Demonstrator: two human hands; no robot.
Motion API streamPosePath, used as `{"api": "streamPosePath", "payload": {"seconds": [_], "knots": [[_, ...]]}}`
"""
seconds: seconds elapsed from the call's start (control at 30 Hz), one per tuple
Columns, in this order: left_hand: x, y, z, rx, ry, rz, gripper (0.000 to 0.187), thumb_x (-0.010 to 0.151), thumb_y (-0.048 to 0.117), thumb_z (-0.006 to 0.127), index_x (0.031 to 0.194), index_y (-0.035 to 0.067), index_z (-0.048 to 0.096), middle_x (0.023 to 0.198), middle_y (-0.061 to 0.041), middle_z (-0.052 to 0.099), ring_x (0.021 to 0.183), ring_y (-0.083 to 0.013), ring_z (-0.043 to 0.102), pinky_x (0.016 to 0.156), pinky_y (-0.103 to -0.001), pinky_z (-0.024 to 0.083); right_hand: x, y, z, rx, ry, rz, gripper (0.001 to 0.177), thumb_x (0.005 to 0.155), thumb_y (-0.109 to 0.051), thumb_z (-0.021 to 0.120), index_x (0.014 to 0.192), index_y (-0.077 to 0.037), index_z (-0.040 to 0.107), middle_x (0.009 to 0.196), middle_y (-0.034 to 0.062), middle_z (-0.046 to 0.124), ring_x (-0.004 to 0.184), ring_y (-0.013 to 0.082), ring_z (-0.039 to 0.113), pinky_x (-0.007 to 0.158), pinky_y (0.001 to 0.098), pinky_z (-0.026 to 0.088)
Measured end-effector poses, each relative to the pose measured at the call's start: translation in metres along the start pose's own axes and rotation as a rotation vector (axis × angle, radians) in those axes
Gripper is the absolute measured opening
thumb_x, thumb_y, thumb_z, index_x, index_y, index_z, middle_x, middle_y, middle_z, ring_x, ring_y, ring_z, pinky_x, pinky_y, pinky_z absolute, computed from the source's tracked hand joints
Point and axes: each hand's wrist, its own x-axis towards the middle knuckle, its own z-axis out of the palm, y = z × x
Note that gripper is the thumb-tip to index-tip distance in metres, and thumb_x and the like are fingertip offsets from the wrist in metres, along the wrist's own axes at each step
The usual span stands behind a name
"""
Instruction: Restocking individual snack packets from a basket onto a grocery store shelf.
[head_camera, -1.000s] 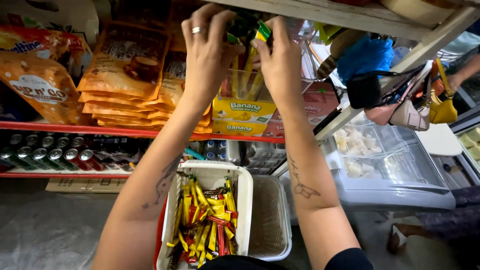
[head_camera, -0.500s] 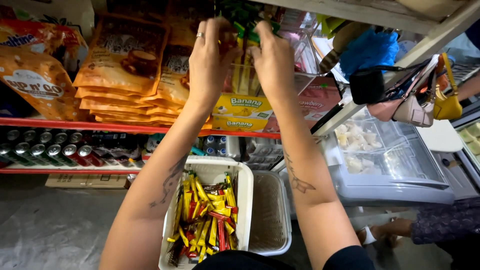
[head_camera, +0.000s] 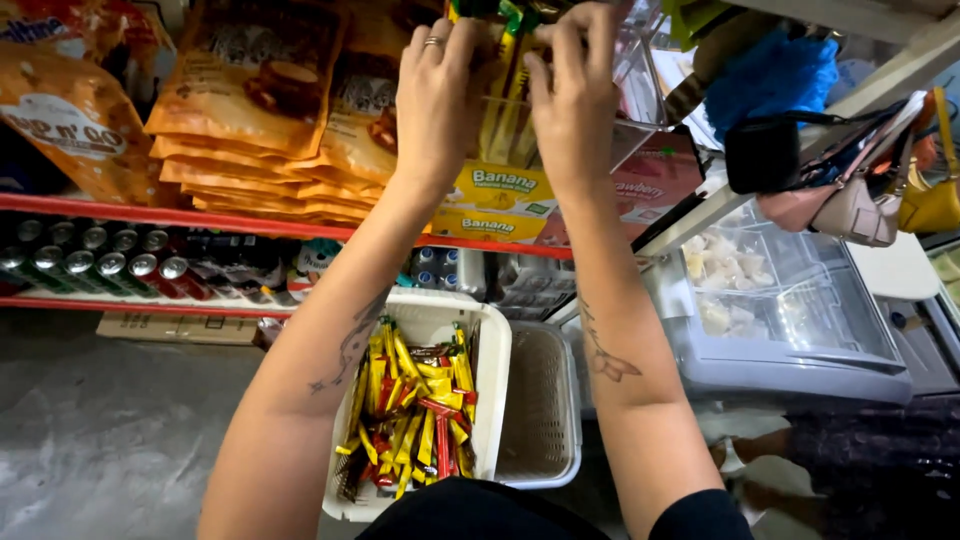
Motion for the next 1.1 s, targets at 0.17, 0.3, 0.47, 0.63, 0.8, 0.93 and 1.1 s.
{"api": "streamPosePath", "payload": {"seconds": [0.17, 0.3, 0.47, 0.63, 0.8, 0.93, 1.1], "knots": [[-0.029, -0.001, -0.008, 0.202, 0.136, 0.046, 0.039, 0.103, 0.03, 0.072, 0.134, 0.013, 0.055, 0.125, -0.013, 0.055, 0.119, -0.0391, 0.045, 0.1, -0.053, 0.036, -0.026, -0.033, -0.02, 0.027, 0.065, -0.021, 0.034, 0.098, 0.005, 0.072, 0.129, -0.004, 0.06, 0.133, 0.0152, 0.05, 0.103, 0.0172, 0.066, 0.091, 0.0389, 0.055], [-0.121, -0.008, -0.045, 0.225, 0.01, -0.177, 0.053, 0.101, 0.049, 0.082, 0.131, 0.013, 0.059, 0.124, -0.019, 0.047, 0.111, -0.0412, 0.04, 0.095, -0.055, 0.034, -0.126, -0.04, -0.017, 0.27, 0.044, 0.103, 0.035, 0.115, 0.002, 0.066, 0.147, -0.01, 0.055, 0.149, 0.0068, 0.046, 0.129, 0.0196, 0.059, 0.101, 0.0298, 0.061], [-0.28, -0.018, -0.08, 0.331, -0.226, -0.275, 0.044, 0.104, 0.042, 0.08, 0.133, 0.016, 0.059, 0.142, -0.012, 0.044, 0.131, -0.036, 0.037, 0.11, -0.053, 0.03, -0.286, -0.059, 0.01, 0.332, -0.361, 0.401, 0.033, 0.105, -0.001, 0.063, 0.137, -0.008, 0.059, 0.14, 0.0193, 0.049, 0.134, 0.0368, 0.055, 0.104, 0.0393, 0.055], [-0.415, -0.004, -0.111, 0.308, -0.501, -0.569, 0.043, 0.101, 0.034, 0.075, 0.134, 0.011, 0.062, 0.139, -0.015, 0.054, 0.122, -0.0386, 0.045, 0.103, -0.053, 0.033, -0.426, -0.096, 0.036, 0.23, -0.775, 0.382, 0.049, 0.097, -0.006, 0.062, 0.145, -0.01, 0.053, 0.14, 0.016, 0.049, 0.131, 0.0377, 0.052, 0.112, 0.0471, 0.045], [-0.482, 0.012, -0.129, 0.437, -0.793, -0.663, 0.033, 0.092, 0.033, 0.072, 0.116, 0.01, 0.068, 0.128, -0.015, 0.058, 0.12, -0.0384, 0.048, 0.101, -0.054, 0.034, -0.459, -0.131, 0.027, 0.42, -1.111, 0.388, 0.063, 0.089, -0.013, 0.068, 0.148, -0.007, 0.047, 0.142, 0.0174, 0.047, 0.134, 0.0417, 0.046, 0.113, 0.0512, 0.039], [-0.507, 0.015, -0.133, 0.528, -0.863, -0.608, 0.023, 0.091, 0.031, 0.069, 0.1, 0.011, 0.073, 0.126, -0.011, 0.061, 0.119, -0.0332, 0.049, 0.103, -0.053, 0.035, -0.476, -0.132, 0.028, 0.456, -1.281, 0.438, 0.059, 0.091, -0.015, 0.067, 0.146, -0.009, 0.049, 0.144, 0.0148, 0.048, 0.134, 0.039, 0.047, 0.113, 0.0481, 0.041], [-0.513, 0.007, -0.132, 0.51, -0.965, -0.677, 0.026, 0.092, 0.033, 0.07, 0.106, 0.011, 0.073, 0.119, -0.009, 0.063, 0.117, -0.0323, 0.052, 0.101, -0.052, 0.037, -0.488, -0.134, 0.035, 0.42, -1.353, 0.386, 0.071, 0.088, -0.038, 0.074, 0.147, -0.007, 0.048, 0.144, 0.0154, 0.047, 0.135, 0.0408, 0.043, 0.113, 0.0506, 0.04]]}}
